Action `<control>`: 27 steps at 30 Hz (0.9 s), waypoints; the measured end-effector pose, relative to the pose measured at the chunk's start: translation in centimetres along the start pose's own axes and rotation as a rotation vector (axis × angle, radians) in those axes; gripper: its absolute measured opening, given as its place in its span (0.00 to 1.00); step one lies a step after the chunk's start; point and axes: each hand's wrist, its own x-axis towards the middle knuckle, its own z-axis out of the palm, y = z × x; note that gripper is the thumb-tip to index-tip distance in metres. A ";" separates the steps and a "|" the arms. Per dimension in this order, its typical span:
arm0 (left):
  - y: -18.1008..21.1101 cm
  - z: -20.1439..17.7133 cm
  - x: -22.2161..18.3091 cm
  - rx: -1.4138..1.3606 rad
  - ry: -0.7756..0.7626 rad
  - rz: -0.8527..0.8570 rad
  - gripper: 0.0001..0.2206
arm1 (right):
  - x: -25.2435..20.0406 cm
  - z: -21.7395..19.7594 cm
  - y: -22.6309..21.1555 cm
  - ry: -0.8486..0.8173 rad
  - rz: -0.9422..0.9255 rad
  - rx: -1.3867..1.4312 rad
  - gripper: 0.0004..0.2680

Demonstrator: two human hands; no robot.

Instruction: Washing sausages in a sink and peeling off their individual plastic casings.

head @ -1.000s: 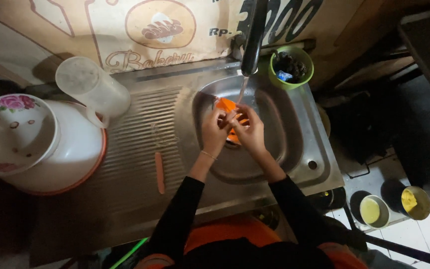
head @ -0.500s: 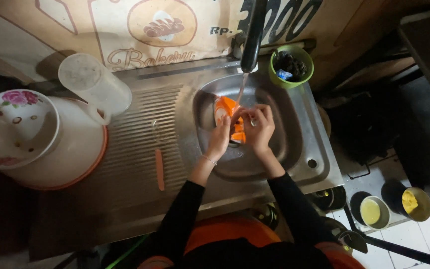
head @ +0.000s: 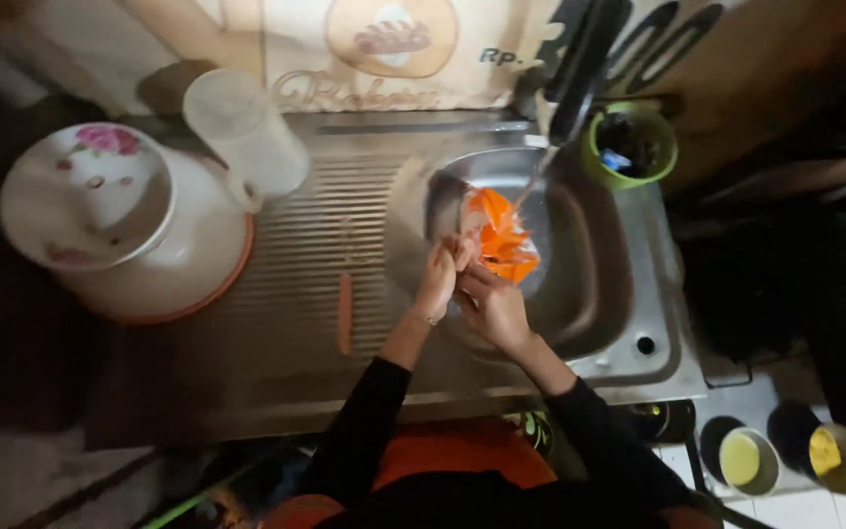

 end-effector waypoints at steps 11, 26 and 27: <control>1.9 -13.4 -1.2 -1.120 -0.269 -0.012 0.09 | 1.2 2.6 -3.3 -0.344 -0.158 -0.022 0.14; 14.1 -11.0 -8.3 -0.385 0.448 0.022 0.15 | 7.0 3.4 -7.9 -0.373 0.466 1.189 0.09; 14.5 -9.7 -8.3 -0.389 0.450 0.027 0.15 | 7.3 2.9 -8.6 -0.377 0.462 1.185 0.09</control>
